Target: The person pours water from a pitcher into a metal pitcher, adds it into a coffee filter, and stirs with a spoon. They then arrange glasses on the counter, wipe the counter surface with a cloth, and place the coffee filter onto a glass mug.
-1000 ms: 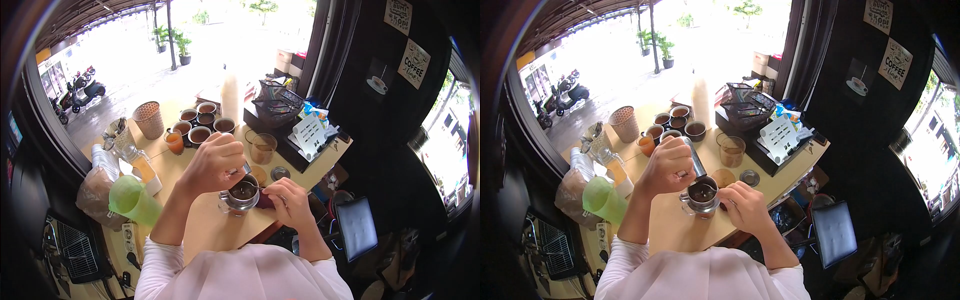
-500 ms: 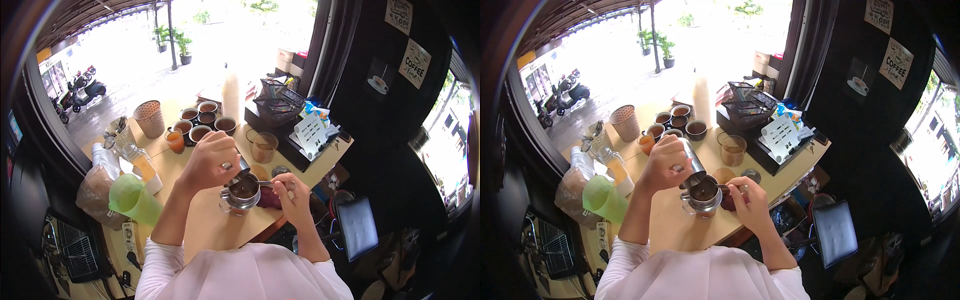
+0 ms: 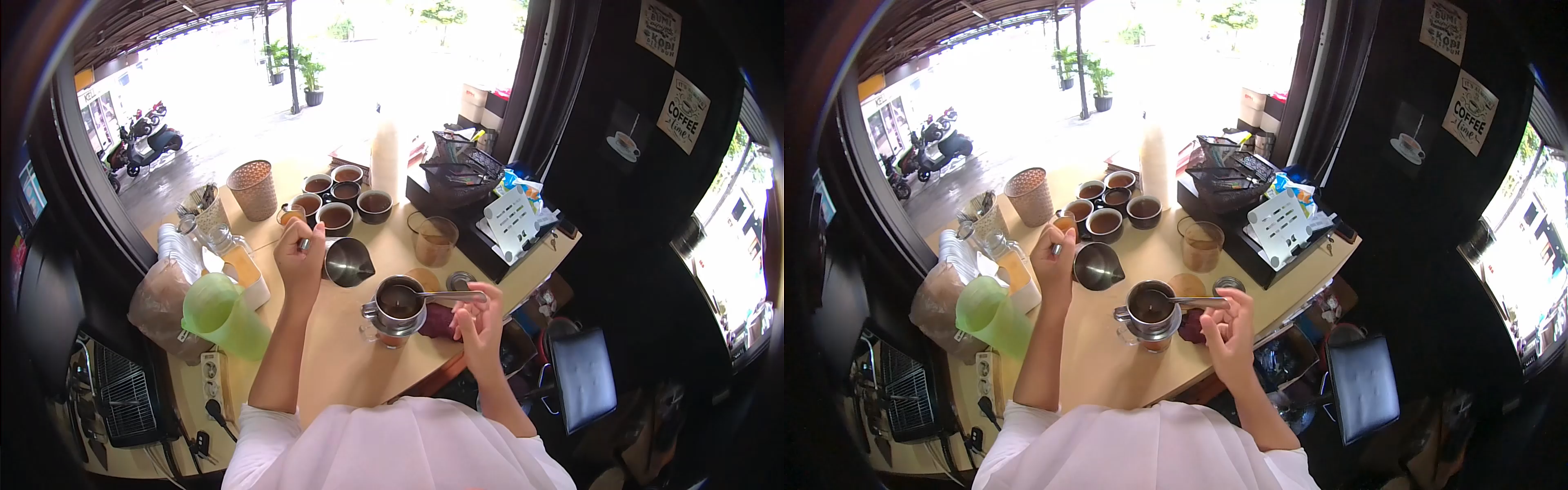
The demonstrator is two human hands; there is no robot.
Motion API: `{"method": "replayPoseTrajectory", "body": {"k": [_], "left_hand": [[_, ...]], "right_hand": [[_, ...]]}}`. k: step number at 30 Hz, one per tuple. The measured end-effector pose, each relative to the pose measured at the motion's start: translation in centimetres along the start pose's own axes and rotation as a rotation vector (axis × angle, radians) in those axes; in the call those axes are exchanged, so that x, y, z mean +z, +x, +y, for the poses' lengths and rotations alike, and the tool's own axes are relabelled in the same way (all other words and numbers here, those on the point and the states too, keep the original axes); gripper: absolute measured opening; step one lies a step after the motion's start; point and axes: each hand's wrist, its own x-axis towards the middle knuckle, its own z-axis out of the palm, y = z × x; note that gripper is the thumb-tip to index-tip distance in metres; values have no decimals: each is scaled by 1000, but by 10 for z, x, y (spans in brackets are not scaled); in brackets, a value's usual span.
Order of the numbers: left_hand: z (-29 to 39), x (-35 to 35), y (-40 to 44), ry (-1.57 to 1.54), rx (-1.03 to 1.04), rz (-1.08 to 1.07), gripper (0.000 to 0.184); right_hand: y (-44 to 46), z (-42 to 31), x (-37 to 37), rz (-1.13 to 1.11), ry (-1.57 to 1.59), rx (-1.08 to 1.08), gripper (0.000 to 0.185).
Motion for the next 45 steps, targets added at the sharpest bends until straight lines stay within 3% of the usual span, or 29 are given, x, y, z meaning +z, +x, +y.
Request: {"method": "replayPoseTrajectory", "body": {"k": [4,7,8,10,13,19,25,28,32,38,41,42,44,45], "left_hand": [[2,-10,-20,-108,-324,120,35],[-2,-17,-37,-137,-472,158,34],[-7,-20,-43,-142,-482,166,34],[-15,-26,-53,-190,-544,207,35],[-14,-37,-64,-280,-614,272,36],[-28,-72,-88,-403,-723,373,32],[-26,-91,-103,-431,-867,320,21],[-27,-93,-107,-434,-937,275,22],[-23,-104,-110,-312,-900,119,14],[-32,-112,-128,-50,-684,99,51],[36,-130,-115,115,-629,-157,46],[48,-141,-115,161,-726,-64,36],[79,-162,-103,268,-721,114,26],[65,-180,-107,291,-503,294,19]], "right_hand": [[-37,42,-8,172,1,-279,18],[-38,23,-1,-74,-92,-482,7],[-41,23,6,-154,-79,-429,3],[-40,18,26,-360,-228,-485,8],[-51,21,60,-633,-162,-243,24],[-60,39,107,-728,-305,-33,63],[-71,56,145,-374,-340,-236,76],[-66,77,159,-490,-114,-127,77],[-58,94,165,-609,-18,-32,77],[-37,85,189,-491,192,-20,79],[-28,85,196,-486,70,-31,77],[-26,86,200,-481,45,-44,77],[-22,91,213,-471,0,-73,78],[-19,93,220,-462,-7,-76,79]]}}
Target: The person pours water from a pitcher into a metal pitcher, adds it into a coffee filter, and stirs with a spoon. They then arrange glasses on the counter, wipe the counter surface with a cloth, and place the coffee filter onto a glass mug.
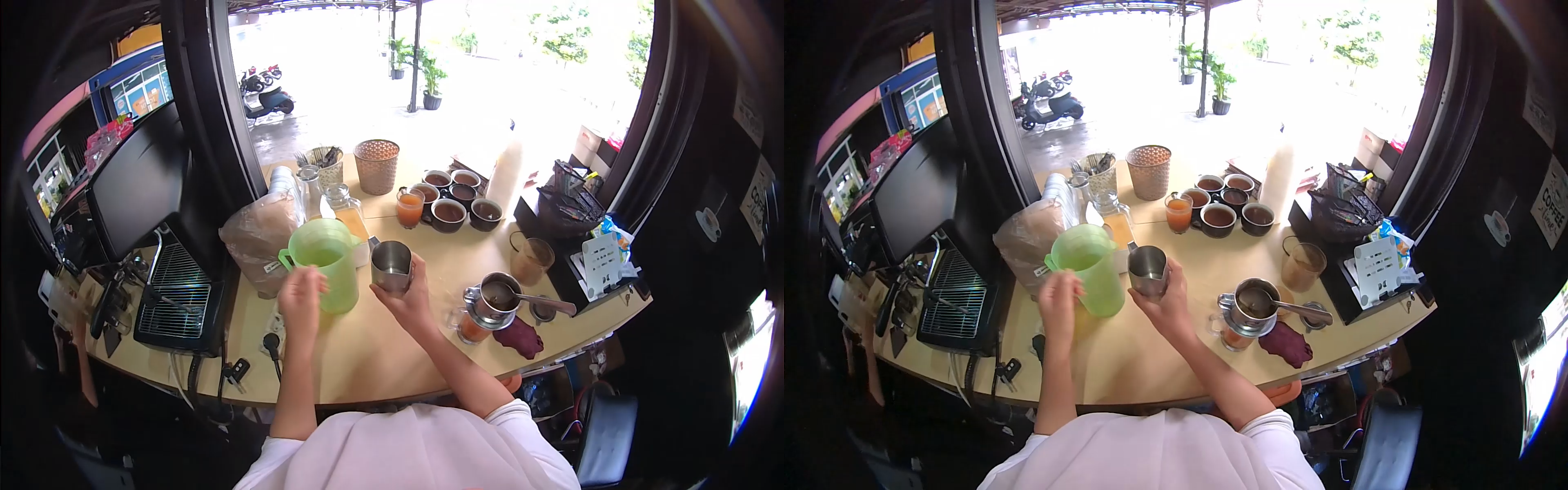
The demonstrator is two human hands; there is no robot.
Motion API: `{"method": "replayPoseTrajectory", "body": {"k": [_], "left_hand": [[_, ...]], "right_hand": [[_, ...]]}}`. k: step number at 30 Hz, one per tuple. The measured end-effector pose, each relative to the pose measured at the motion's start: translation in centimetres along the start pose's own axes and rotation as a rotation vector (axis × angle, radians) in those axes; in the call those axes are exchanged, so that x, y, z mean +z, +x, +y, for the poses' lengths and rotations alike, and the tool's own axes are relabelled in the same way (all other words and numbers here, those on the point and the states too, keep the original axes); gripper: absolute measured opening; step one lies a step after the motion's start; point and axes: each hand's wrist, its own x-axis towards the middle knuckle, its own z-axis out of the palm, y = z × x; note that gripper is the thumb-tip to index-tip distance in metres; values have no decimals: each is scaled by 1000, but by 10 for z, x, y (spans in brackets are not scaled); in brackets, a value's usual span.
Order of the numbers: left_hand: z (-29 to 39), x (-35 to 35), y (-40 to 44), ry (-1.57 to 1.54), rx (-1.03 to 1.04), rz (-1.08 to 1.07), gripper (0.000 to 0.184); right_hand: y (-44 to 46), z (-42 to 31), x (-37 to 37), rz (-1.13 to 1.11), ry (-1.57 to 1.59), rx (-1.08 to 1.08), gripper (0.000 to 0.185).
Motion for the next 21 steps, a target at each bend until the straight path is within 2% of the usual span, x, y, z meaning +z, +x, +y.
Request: {"method": "replayPoseTrajectory", "body": {"k": [1,4,5,8,12,14,18,21], "left_hand": [[-10,-6,6,-56,189,198,15],[-16,-6,19,-7,363,549,26],[-30,-11,25,-91,267,514,41],[-49,1,31,-287,104,436,48],[-48,1,41,-282,-212,346,43],[-65,-3,49,-281,-174,333,42],[-76,4,65,-386,-63,380,44],[-66,7,74,-440,-155,403,46]], "right_hand": [[5,3,6,9,-6,-1,79],[19,8,22,52,-11,-25,79],[23,9,25,72,-12,-38,79],[26,-4,28,76,-147,21,81],[19,2,30,47,-82,-31,85],[17,15,34,65,74,-60,85],[22,20,31,61,19,-110,86],[21,17,24,54,-62,-133,87]]}}
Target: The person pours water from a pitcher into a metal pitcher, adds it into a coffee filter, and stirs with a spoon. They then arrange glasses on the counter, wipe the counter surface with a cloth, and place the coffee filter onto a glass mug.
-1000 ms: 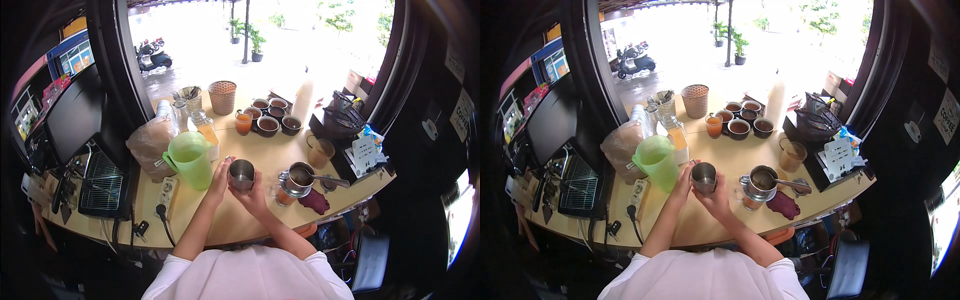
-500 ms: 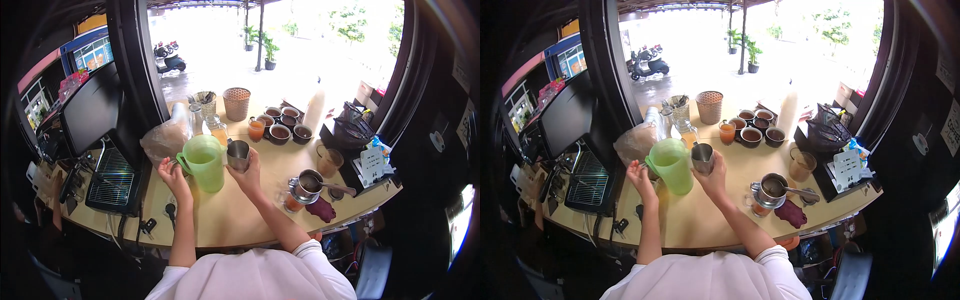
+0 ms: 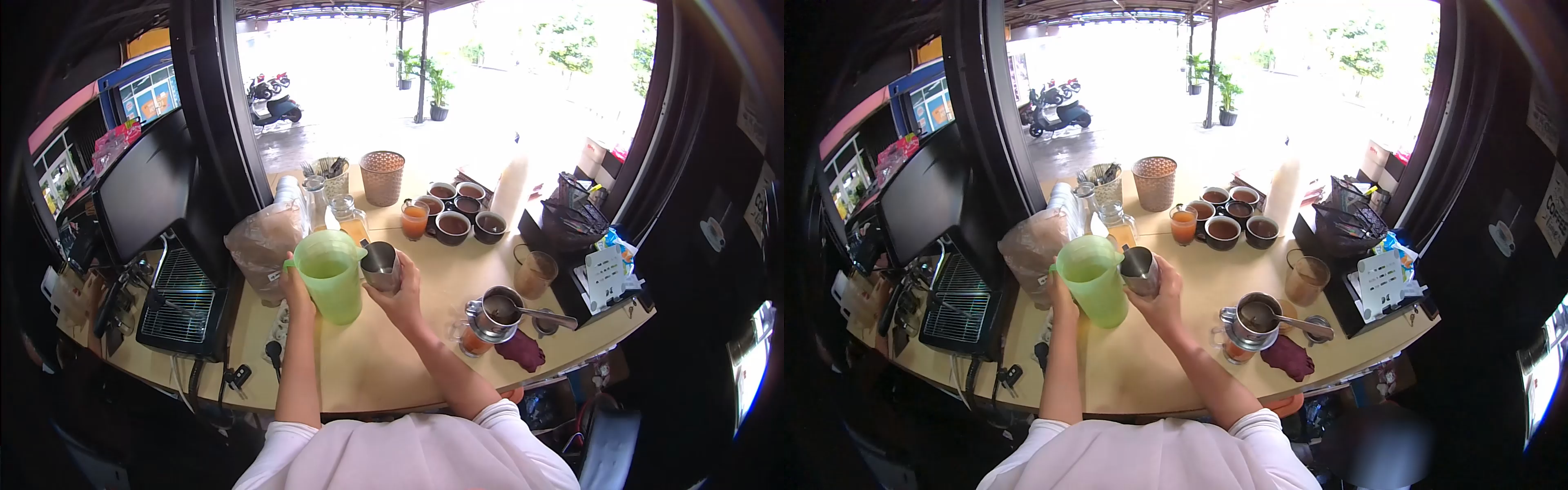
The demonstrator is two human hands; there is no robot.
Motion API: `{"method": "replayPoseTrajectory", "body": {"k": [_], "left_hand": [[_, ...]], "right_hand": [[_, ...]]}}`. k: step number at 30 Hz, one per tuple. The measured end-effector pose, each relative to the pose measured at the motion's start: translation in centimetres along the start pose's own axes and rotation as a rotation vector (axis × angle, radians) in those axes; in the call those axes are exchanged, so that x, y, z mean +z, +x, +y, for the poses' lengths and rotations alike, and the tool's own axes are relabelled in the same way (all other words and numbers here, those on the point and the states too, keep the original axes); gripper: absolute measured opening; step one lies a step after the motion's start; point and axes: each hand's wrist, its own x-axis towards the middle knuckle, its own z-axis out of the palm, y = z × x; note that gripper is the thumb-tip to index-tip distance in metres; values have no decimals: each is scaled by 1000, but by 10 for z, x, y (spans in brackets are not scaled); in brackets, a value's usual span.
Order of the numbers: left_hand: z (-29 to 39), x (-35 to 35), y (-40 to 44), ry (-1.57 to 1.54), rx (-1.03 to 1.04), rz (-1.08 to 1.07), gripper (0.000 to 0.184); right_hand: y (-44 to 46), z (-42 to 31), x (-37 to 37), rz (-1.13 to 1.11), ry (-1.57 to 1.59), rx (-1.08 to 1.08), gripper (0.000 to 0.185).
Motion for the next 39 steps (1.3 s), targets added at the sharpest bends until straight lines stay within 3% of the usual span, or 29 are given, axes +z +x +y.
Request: {"method": "replayPoseTrajectory", "body": {"k": [9,15,21,39], "left_hand": [[-20,10,22,-39,66,10,46],[4,27,11,164,133,-40,40],[18,29,8,427,334,-68,53],[9,39,15,429,349,-101,51]], "right_hand": [[-1,7,-9,42,-30,-10,85],[0,19,-7,43,138,28,80],[-2,33,-8,13,77,72,82],[-13,6,-16,71,49,284,77]]}}
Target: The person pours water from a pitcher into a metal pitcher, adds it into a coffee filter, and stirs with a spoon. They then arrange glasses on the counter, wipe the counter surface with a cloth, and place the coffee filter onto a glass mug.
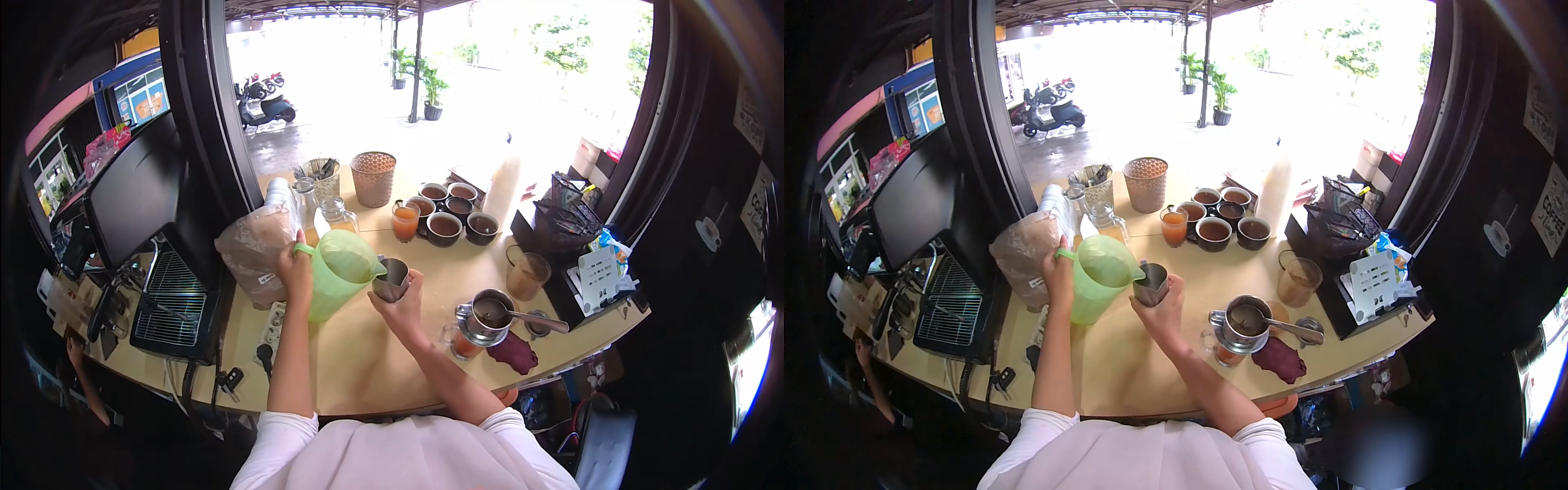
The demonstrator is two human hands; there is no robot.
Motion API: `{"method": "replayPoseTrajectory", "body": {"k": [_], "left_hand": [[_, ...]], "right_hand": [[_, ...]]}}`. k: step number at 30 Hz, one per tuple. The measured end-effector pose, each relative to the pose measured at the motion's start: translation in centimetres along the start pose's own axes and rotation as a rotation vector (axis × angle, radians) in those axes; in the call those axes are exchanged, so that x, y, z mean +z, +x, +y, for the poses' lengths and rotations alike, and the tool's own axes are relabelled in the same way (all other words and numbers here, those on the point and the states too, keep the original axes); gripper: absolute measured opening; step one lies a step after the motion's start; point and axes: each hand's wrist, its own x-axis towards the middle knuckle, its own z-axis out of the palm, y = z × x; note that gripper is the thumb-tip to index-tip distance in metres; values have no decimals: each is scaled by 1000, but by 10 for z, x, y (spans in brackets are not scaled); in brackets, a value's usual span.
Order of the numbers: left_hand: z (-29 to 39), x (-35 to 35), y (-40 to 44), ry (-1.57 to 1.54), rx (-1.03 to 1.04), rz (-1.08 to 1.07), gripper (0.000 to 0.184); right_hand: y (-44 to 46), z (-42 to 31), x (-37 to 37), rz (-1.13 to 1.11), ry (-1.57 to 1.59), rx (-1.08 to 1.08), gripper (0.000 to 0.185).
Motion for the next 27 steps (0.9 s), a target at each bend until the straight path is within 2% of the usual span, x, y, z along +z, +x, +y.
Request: {"method": "replayPoseTrajectory", "body": {"k": [12,27], "left_hand": [[13,10,-11,112,56,-66,46],[5,22,-12,188,142,-12,47]], "right_hand": [[-13,17,-19,-13,-54,-19,83],[-14,28,-23,-7,-65,-20,82]]}}
